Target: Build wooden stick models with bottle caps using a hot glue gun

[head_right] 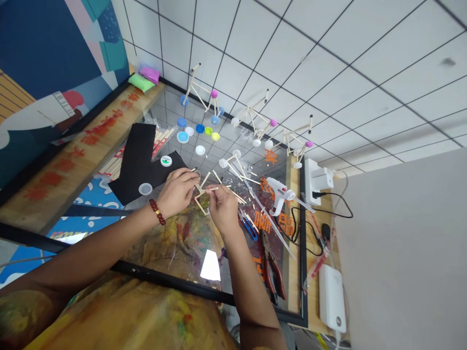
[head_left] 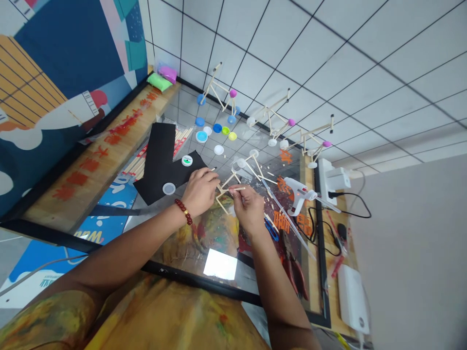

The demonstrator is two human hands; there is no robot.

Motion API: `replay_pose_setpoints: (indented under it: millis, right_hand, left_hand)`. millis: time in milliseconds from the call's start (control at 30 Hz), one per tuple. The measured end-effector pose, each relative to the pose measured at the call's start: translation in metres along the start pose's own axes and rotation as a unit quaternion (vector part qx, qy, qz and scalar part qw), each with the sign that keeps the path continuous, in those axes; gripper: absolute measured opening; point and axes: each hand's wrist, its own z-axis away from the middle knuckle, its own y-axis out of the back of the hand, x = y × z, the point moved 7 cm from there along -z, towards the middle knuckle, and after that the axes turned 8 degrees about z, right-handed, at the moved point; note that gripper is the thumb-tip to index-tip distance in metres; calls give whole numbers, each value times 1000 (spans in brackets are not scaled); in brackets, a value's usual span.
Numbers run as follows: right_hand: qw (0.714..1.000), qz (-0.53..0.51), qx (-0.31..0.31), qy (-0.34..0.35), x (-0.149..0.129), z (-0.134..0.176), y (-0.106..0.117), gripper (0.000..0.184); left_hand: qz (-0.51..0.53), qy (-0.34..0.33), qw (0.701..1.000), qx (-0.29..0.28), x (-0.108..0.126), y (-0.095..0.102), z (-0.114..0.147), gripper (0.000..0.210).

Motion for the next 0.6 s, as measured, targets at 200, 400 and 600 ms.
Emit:
replay_pose_setpoints:
  millis: [200, 400, 600]
  right_hand:
    - [999, 38, 9, 38, -6, 4, -4, 16]
    - [1000, 15, 5, 16, -4, 4, -1, 17]
    - [1000, 5, 8, -5, 1, 3, -2, 16]
  left_hand:
    - [15, 0, 1000, 9, -1, 0, 2, 34]
    - [135, 12, 990, 26, -11, 1, -16, 58]
    - [318, 30, 948, -6, -14, -9, -26, 60]
